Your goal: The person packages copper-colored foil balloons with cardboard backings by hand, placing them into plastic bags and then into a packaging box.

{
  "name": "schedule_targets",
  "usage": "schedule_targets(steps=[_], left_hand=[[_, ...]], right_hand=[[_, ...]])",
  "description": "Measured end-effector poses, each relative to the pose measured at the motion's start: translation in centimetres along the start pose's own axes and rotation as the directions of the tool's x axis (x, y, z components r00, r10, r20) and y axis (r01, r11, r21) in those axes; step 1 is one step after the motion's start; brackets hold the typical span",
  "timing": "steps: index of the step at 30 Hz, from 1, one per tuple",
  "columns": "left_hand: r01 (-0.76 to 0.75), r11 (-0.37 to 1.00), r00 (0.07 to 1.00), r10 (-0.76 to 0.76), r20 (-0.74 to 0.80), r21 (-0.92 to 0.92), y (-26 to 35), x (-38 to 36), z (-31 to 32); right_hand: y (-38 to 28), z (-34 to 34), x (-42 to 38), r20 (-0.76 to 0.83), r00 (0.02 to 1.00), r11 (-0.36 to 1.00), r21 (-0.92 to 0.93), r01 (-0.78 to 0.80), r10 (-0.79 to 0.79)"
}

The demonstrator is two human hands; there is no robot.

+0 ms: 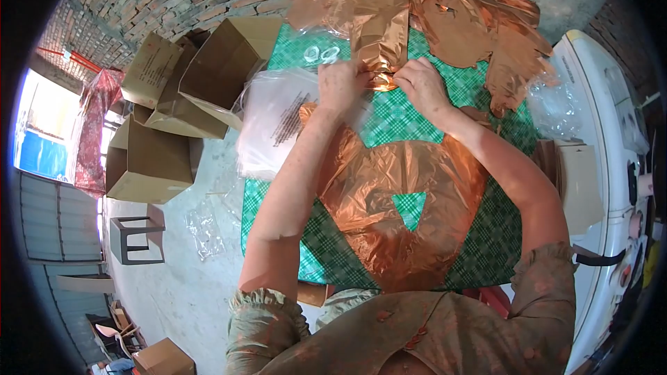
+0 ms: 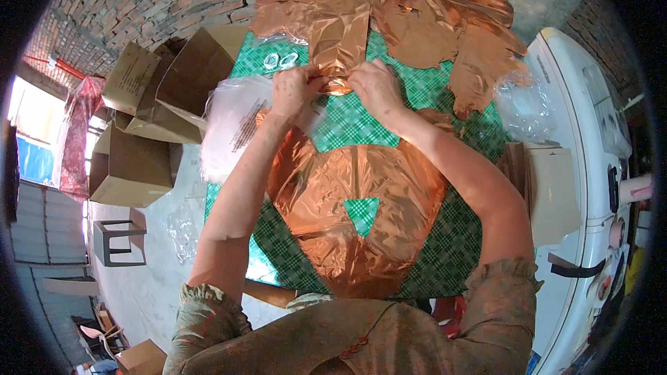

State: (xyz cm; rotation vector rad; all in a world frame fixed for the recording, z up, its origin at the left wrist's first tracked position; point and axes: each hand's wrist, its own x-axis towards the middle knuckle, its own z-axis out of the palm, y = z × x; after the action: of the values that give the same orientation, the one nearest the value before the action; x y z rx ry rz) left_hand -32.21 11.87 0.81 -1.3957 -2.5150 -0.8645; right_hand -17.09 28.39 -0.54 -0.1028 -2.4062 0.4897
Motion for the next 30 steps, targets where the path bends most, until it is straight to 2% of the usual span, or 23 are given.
schedule_targets(steps=[8, 12, 15, 17, 21, 30], left_hand=[[0.017, 1.000, 0.997, -0.019, 0.079, 0.025, -0.2, 0.0, -0.4], [0.022, 1.000, 0.992, -0.024, 0.126, 0.020, 0.2, 0.0, -1.1], [-0.032, 0.995, 0.993, 0.022, 0.112, 0.095, 0.8, 0.0, -1.8], [0.032, 0.994, 0.986, -0.048, 0.162, 0.102, 1.0, 0.2, -1.8], [0.061, 0.996, 0.984, -0.071, 0.166, 0.064, 0.9, 0.2, -1.6], [0.036, 0.987, 0.988, -0.059, 0.145, 0.158, 1.0, 0.0, -1.4]], right_hand=[[0.1, 0.5, 0.8, 0.075, 0.974, 0.962, 0.153, -0.225, 0.215], [0.4, 0.5, 1.2, 0.115, 0.960, 0.937, 0.218, -0.275, 0.255], [0.5, 0.4, 1.5, 0.170, 0.931, 0.889, 0.283, -0.360, 0.323], [0.3, 0.2, 1.8, 0.220, 0.900, 0.845, 0.319, -0.430, 0.375], [0.4, -0.1, 1.9, 0.268, 0.874, 0.806, 0.347, -0.480, 0.405], [1.3, -0.4, 2.4, 0.377, 0.846, 0.713, 0.466, -0.524, 0.376]])
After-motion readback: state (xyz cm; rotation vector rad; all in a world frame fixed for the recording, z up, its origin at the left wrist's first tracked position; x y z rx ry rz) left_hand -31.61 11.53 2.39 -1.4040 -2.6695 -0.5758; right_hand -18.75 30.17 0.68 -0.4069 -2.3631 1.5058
